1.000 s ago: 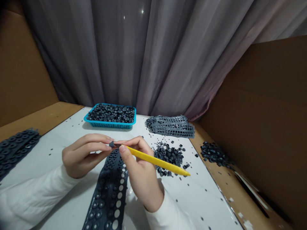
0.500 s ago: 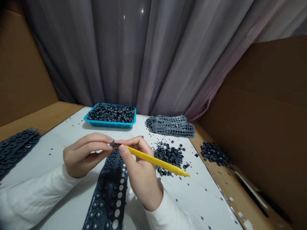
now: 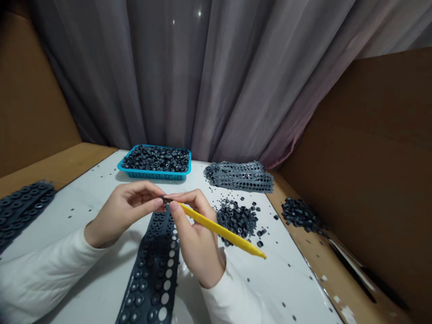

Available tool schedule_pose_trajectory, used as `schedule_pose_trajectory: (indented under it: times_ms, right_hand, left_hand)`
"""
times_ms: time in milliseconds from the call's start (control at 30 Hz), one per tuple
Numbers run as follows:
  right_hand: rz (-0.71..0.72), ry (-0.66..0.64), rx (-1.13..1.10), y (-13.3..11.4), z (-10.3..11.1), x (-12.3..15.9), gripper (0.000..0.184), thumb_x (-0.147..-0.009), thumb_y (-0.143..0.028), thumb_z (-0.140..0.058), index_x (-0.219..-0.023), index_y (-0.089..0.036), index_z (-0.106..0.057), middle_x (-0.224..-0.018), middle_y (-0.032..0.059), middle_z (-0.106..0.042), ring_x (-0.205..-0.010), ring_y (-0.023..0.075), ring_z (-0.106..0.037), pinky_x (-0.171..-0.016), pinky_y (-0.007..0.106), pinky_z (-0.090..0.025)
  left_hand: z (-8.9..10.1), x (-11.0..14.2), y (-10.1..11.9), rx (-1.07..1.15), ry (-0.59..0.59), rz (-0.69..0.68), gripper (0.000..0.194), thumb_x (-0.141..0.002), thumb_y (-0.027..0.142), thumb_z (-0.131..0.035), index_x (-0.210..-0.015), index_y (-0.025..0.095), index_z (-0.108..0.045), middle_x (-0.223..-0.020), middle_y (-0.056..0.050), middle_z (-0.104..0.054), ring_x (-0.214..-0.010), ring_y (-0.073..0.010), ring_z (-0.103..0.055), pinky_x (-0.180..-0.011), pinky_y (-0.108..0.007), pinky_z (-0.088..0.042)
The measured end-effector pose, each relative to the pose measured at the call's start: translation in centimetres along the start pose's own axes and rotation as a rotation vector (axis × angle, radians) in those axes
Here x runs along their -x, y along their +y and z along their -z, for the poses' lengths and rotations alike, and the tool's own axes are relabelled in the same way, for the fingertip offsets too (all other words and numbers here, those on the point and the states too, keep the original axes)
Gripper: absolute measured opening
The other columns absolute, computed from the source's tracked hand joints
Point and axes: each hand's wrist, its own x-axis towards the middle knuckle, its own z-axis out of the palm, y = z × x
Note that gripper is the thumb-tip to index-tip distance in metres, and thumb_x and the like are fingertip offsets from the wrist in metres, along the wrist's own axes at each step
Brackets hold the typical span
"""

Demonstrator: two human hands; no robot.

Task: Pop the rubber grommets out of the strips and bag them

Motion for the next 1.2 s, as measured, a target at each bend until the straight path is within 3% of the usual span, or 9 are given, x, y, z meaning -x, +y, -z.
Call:
schedule_pose_trajectory:
  times_ms: [167, 333, 467, 633, 867, 967, 1200]
  right_hand:
    - [0.078, -0.010, 0.094, 0.1, -0.3, 0.2, 0.004, -0.089, -0.023, -0.052, -0.088, -0.023, -0.056, -0.102, 0.0035, -0.064, -0.099, 0.0168, -0.060, -0.088, 0.037, -0.046]
    - [0.273, -0.012, 0.344, 0.5, -0.4, 0.4, 0.010, -0.087, -0.013, -0.052, -0.090, -0.023, -0.054, -0.099, 0.0045, -0.064, -0.100, 0.0182, -0.059, -0.086, 0.038, -0.046]
    - [0.340, 0.004, 0.458, 1.0, -0.3, 0.1, 0.013, -0.086, -0.011, -0.051, -0.090, -0.023, -0.052, -0.100, 0.0059, -0.064, -0.099, 0.0190, -0.060, -0.084, 0.038, -0.047]
    - [0.223, 0.066, 0.360, 1.1, 0.3, -0.7, 0.005, -0.087, -0.017, -0.053, -0.085, -0.022, -0.054, -0.098, 0.0053, -0.066, -0.099, 0.0186, -0.061, -0.087, 0.038, -0.046]
    - [0.027, -0.105, -0.002, 0.5, 1.3, -1.2, 0.006, -0.086, -0.027, -0.058, -0.084, -0.022, -0.055, -0.116, 0.0044, -0.065, -0.112, 0.0185, -0.058, -0.096, 0.040, -0.043]
    - [0.018, -0.161, -0.033, 0.6, 1.3, -1.3, 0.006, -0.085, -0.027, -0.058, -0.083, -0.022, -0.055, -0.114, 0.0048, -0.066, -0.112, 0.0191, -0.059, -0.095, 0.043, -0.045]
    - [0.097, -0.206, 0.053, 0.8, 1.3, -1.4, 0.002, -0.085, -0.023, -0.058, -0.084, -0.022, -0.056, -0.107, 0.0047, -0.068, -0.106, 0.0195, -0.061, -0.093, 0.046, -0.046]
  left_hand:
    - [-0.1, 0.3, 0.1, -0.073, 0.103, -0.016, 0.013, -0.073, 0.025, -0.070, -0.074, 0.013, -0.068, -0.073, -0.006, -0.071, -0.068, -0.0153, -0.067, -0.062, -0.024, -0.056]
    - [-0.1, 0.4, 0.2, -0.187, 0.096, -0.043, 0.014, -0.074, 0.025, -0.068, -0.067, 0.014, -0.067, -0.064, -0.004, -0.069, -0.060, -0.0134, -0.064, -0.056, -0.022, -0.054]
    - [-0.1, 0.3, 0.3, -0.081, 0.043, 0.035, 0.016, -0.075, 0.028, -0.067, -0.067, 0.013, -0.065, -0.063, -0.004, -0.068, -0.059, -0.0144, -0.065, -0.056, -0.023, -0.055]
    - [0.1, 0.1, 0.6, 0.034, 0.011, 0.120, 0.016, -0.073, 0.027, -0.069, -0.066, 0.014, -0.063, -0.058, -0.002, -0.065, -0.054, -0.0127, -0.063, -0.053, -0.021, -0.055]
    - [0.5, -0.4, 0.1, 0.258, -0.222, 0.302, 0.020, -0.080, 0.034, -0.060, -0.082, 0.015, -0.063, -0.068, -0.005, -0.064, -0.059, -0.0139, -0.063, -0.050, -0.022, -0.052]
    - [0.7, -0.4, -0.1, 0.294, -0.270, 0.369, 0.018, -0.081, 0.033, -0.060, -0.085, 0.015, -0.062, -0.062, -0.003, -0.061, -0.058, -0.0132, -0.061, -0.052, -0.023, -0.051]
    - [0.9, -0.4, -0.4, 0.355, -0.259, 0.449, 0.022, -0.077, 0.029, -0.066, -0.095, 0.016, -0.065, -0.073, -0.003, -0.061, -0.057, -0.0092, -0.056, -0.052, -0.020, -0.048]
